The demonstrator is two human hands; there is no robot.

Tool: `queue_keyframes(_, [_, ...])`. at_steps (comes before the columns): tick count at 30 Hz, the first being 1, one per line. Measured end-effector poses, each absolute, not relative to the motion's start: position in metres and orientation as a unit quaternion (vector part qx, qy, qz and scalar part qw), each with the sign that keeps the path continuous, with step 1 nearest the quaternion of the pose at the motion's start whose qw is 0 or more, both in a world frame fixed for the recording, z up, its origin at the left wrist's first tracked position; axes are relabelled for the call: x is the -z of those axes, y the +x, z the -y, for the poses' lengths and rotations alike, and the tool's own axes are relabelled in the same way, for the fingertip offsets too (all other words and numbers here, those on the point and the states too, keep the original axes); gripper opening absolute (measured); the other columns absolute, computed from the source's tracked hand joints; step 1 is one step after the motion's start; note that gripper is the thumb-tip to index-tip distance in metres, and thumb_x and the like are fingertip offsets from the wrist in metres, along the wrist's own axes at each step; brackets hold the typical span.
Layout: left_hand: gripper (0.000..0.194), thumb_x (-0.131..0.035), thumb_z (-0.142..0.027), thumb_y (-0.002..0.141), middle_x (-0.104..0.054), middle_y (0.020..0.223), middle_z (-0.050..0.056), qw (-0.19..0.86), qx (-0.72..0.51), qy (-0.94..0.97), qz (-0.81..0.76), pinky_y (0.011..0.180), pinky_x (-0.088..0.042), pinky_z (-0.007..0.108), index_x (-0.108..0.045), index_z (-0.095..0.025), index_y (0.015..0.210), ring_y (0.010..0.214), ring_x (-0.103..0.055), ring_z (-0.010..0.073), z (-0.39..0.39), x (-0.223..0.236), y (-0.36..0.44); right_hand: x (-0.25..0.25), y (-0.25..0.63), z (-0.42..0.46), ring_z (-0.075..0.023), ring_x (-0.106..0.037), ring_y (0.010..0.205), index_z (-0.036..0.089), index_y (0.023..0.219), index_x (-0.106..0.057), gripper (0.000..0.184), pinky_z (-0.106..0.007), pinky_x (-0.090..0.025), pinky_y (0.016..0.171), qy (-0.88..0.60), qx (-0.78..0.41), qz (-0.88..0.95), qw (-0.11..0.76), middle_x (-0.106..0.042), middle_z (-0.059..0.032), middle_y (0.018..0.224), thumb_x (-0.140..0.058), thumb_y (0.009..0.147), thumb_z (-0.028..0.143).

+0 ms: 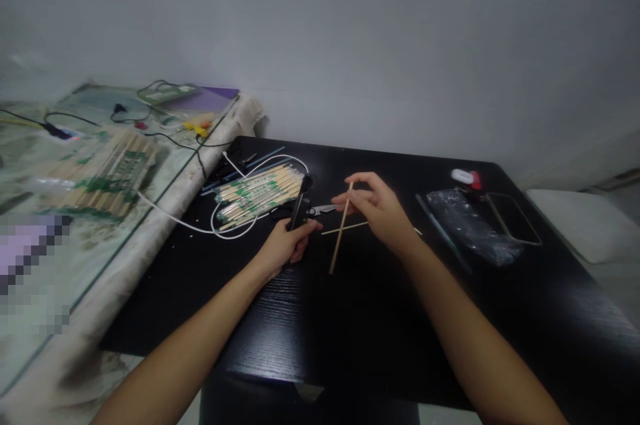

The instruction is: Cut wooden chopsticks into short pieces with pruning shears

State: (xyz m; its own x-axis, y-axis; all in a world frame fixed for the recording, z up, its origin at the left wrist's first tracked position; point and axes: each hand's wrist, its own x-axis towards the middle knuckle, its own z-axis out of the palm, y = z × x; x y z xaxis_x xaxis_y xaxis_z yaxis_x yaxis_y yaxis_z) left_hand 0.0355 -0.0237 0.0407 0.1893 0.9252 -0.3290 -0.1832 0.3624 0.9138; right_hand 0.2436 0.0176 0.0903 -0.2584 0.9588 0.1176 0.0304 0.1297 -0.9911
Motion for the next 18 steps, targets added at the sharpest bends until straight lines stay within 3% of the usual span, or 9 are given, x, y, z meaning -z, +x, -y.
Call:
queue_keyframes(5, [0.043, -0.077, -0.054, 0.08, -0.037, 0.046, -0.009, 0.663, -0.433, 0.392, -0.469, 0.035, -0.022, 0.019, -0.068, -0.012, 0.08, 0.034, -0.03, 0.0039, 0.021, -0.037, 0.031, -0.09, 0.257, -0.027, -0.0189, -0.076, 0.083, 0.024, 0.096, -0.047, 0.037, -0.035, -0.06, 0.077, -0.438, -0.502, 0.55, 0.503, -0.08, -0.0084, 0.098, -0.072, 0.087, 0.05])
queue_keyframes(9, [0.037, -0.079, -0.048, 0.079, -0.039, 0.047, -0.009, 0.65, -0.495, 0.365, -0.447, 0.036, -0.022, 0.018, -0.063, -0.015, 0.076, 0.035, -0.03, 0.003, 0.016, -0.034, 0.025, -0.096, 0.272, -0.031, -0.02, -0.075, 0.083, 0.023, 0.092, -0.051, 0.039, -0.033, -0.058, 0.073, -0.467, -0.471, 0.576, 0.479, -0.079, -0.009, 0.096, -0.076, 0.082, 0.051])
queue_keyframes(14, [0.037, -0.084, -0.043, 0.075, -0.047, 0.053, -0.008, 0.565, -0.576, 0.349, -0.477, 0.037, -0.027, 0.017, -0.057, -0.017, 0.077, 0.038, -0.035, 0.0037, 0.008, -0.034, 0.02, -0.1, 0.291, -0.032, -0.0166, -0.065, 0.069, 0.019, 0.078, -0.067, 0.016, -0.028, -0.047, 0.064, -0.587, -0.326, 0.704, 0.232, -0.071, -0.0019, 0.073, -0.076, 0.081, 0.032])
queue_keyframes(18, [0.036, -0.083, -0.043, 0.075, -0.057, 0.059, -0.004, 0.533, -0.581, 0.362, -0.497, 0.038, -0.029, 0.019, -0.057, -0.017, 0.077, 0.04, -0.039, 0.0041, 0.007, -0.033, 0.019, -0.093, 0.285, -0.029, -0.0179, -0.067, 0.077, 0.02, 0.084, -0.072, 0.005, -0.028, -0.046, 0.069, -0.588, -0.285, 0.752, 0.087, -0.074, -0.0028, 0.083, -0.076, 0.082, 0.022])
